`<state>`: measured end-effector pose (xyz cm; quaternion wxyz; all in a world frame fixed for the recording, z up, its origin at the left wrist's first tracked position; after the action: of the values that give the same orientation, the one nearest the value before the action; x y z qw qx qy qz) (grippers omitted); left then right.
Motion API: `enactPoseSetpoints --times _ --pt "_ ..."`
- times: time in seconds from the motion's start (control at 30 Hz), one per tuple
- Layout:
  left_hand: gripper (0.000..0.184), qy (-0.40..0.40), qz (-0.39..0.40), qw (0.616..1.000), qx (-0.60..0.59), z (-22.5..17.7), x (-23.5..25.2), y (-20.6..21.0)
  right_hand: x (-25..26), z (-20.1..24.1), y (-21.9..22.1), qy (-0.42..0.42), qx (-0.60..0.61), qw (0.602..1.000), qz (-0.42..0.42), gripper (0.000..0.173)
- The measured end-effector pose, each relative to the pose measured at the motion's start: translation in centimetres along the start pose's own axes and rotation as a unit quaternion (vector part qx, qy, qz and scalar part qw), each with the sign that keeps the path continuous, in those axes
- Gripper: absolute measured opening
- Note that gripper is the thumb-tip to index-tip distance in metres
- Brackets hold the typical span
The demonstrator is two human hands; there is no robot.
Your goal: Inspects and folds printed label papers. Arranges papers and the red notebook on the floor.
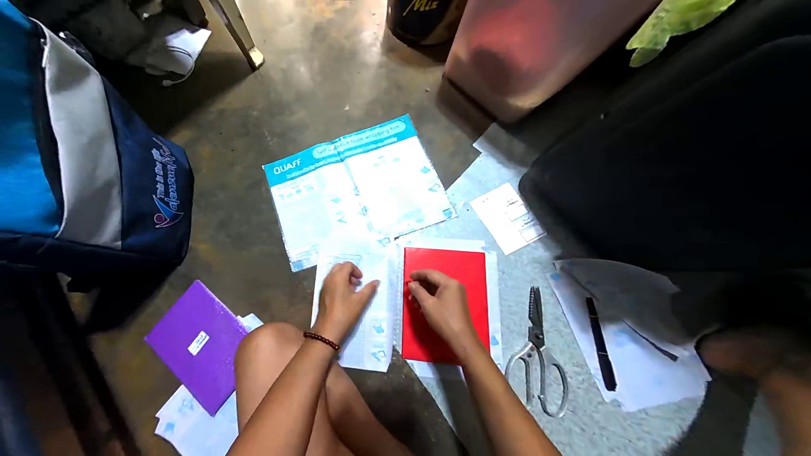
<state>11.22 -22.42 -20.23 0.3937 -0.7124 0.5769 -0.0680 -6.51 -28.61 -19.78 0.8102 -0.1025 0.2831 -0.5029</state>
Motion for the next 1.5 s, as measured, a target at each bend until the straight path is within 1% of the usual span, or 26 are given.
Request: enactPoseSetpoints --times 0.03,0.1,0.2,0.3,0.4,0.53,0.63,0.73,0.83,0.9,1.03,1.13,1.23,1.3,1.43,1.5 --pt "0.041 0.009 0.037 0.999 0.000 -0.2 -0.2 1.0 -0.1 -0.1 0.6 0.000 -0.002 1.000 -0.008 0.023" --pt "0.044 0.021 0.082 0.996 0.026 -1.0 -0.4 2.4 -0.2 0.0 1.1 -0.020 -0.011 0.999 -0.030 0.027" --pt "0.045 0.012 0.124 0.989 0.080 -1.9 -0.3 3.6 -0.2 0.1 1.6 -0.024 -0.002 0.999 -0.031 0.036" --pt "0.040 -0.005 0.147 0.983 0.114 -2.1 -0.2 4.2 -0.3 0.4 1.9 -0.010 0.011 1.000 -0.015 0.044" --pt "0.031 -0.012 0.149 0.982 0.114 -1.9 -0.3 4.3 -0.5 0.1 2.1 -0.020 0.013 0.999 -0.022 0.043" --pt "0.023 -0.036 0.141 0.987 0.065 -1.6 -0.2 3.7 -1.0 -0.1 2.7 -0.042 0.026 0.997 -0.057 0.036" --pt "0.022 -0.065 0.148 0.986 0.047 -1.2 -0.2 3.3 -1.3 -0.2 3.6 -0.048 0.027 0.997 -0.049 0.036" --pt "0.020 -0.088 0.150 0.984 0.043 -0.8 0.1 3.1 -1.2 0.1 3.7 -0.076 -0.019 0.995 -0.064 0.037" --pt "0.020 -0.092 0.147 0.984 0.032 -0.4 0.4 3.1 -0.8 0.5 3.2 -0.124 -0.038 0.988 -0.078 0.038" --pt "0.020 -0.090 0.149 0.984 0.031 -0.3 0.4 3.2 -0.6 0.4 2.9 -0.130 -0.034 0.988 -0.072 0.038" --pt "0.020 -0.082 0.142 0.986 0.013 -0.5 0.5 3.3 0.2 0.6 3.2 -0.145 -0.005 0.986 -0.082 0.027" --pt "0.019 -0.097 0.131 0.987 0.000 -0.3 0.3 3.1 1.3 1.3 3.6 -0.122 -0.020 0.990 -0.074 0.027" --pt "0.020 -0.114 0.126 0.985 -0.001 0.0 0.5 2.8 2.7 2.1 3.6 -0.083 -0.066 0.994 -0.025 0.035" --pt "0.021 -0.131 0.136 0.982 0.005 0.3 0.6 2.8 3.1 2.1 3.3 -0.068 -0.072 0.995 -0.011 0.037" --pt "0.021 -0.154 0.132 0.979 0.010 0.6 0.7 2.9 2.5 1.0 2.1 -0.076 -0.009 0.995 -0.064 0.032" --pt "0.021 -0.153 0.132 0.979 0.005 0.7 0.8 3.1 1.8 0.6 2.2 -0.084 0.006 0.995 -0.056 0.029"
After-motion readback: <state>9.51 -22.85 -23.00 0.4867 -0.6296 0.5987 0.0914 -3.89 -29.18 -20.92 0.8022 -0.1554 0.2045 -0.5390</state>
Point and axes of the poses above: each hand's wrist, its own x-axis towards the middle knuckle, its own y-axis out of the palm, z = x × y, the point moved 6 cm from there along x, towards the middle knuckle, and after that the axes turned 2 degrees about x, right-handed, at the moved point
